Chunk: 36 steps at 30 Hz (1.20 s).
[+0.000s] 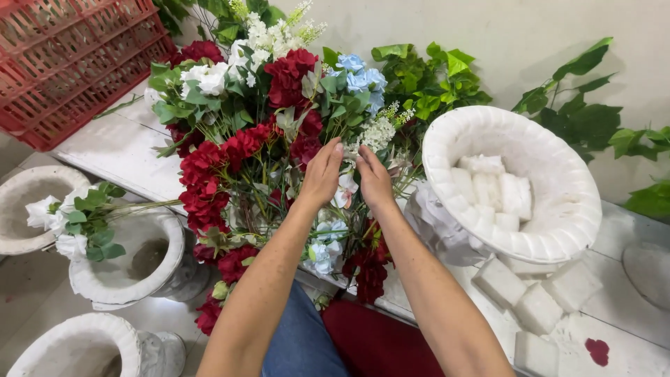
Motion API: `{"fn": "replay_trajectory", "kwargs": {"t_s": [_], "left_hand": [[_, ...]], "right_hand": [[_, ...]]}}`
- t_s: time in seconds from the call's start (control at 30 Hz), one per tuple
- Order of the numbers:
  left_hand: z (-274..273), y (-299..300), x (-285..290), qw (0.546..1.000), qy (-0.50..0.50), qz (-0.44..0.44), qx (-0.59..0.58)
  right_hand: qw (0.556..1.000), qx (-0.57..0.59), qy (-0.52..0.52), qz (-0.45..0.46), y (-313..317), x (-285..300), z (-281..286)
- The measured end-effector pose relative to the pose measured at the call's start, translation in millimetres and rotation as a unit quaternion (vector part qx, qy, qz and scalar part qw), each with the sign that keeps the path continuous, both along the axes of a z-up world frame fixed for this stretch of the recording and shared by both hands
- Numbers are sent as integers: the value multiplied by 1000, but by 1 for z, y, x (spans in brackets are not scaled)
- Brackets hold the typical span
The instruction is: The person prepares a floral arrangement by filling a white decorative vase with rectangular floral foam blocks and then inserting a bunch of artificial blue roses into the foam.
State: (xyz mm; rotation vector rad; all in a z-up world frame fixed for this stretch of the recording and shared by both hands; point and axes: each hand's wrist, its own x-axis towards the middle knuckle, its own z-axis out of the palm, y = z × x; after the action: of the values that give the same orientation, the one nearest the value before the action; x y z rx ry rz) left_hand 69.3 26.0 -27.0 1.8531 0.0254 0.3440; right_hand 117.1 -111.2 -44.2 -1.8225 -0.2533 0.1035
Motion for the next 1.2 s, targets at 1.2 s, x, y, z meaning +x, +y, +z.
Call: {"fn": "replay_trajectory", "kwargs": {"t_s": [1.2], "left_hand": [[-38, 39, 105, 951, 274, 42, 140]], "right_hand": [[982, 121, 144, 33, 45, 81, -69]]}}
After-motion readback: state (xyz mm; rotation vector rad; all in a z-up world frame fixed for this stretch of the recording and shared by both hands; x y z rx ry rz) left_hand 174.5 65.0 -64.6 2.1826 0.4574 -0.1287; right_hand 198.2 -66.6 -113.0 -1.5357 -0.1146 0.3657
